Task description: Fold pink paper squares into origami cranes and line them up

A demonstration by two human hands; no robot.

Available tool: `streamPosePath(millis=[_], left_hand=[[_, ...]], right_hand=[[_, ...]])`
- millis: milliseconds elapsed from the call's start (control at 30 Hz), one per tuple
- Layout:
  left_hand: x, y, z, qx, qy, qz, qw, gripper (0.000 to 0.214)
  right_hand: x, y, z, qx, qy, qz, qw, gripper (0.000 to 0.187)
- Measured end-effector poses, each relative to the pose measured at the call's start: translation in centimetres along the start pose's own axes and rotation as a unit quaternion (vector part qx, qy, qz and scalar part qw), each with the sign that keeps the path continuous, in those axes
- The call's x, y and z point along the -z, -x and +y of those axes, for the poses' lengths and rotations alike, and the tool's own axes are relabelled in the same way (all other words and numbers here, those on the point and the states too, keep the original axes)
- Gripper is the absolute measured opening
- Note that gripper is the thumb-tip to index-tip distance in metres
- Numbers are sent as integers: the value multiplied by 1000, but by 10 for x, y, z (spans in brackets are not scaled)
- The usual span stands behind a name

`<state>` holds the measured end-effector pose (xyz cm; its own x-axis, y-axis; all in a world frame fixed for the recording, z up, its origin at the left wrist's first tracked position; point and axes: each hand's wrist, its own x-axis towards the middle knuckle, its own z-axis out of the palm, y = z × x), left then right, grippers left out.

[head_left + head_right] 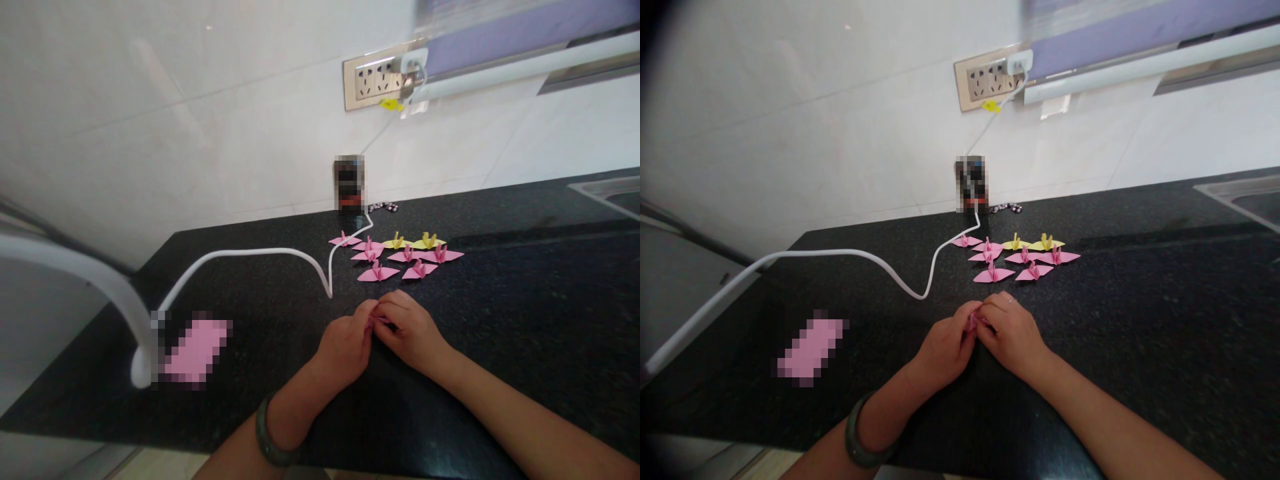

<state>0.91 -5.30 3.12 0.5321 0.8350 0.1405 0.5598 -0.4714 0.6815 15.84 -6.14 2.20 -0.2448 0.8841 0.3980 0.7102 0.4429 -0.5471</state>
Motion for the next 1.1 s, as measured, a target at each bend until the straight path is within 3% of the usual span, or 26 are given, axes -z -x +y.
streamPosePath(millis=[167,367,700,967,1100], left_hand=[[-1,-1,-3,52,84,10,995,33],[-11,-5,-12,158,278,-28,947,30],[-6,-8,-9,207,351,-57,911,32],[-4,-9,-11,252,497,-58,828,30],[-3,-10,-13,264,553,-37,790,28]], right_hand=[[-1,0,1,0,-29,25,999,12],[-8,1,8,-138,-112,46,983,8],[-8,2,12,-217,-211,86,949,15],[-10,-1,8,-232,-379,68,893,32],[-6,-2,7,-192,-353,44,914,20]])
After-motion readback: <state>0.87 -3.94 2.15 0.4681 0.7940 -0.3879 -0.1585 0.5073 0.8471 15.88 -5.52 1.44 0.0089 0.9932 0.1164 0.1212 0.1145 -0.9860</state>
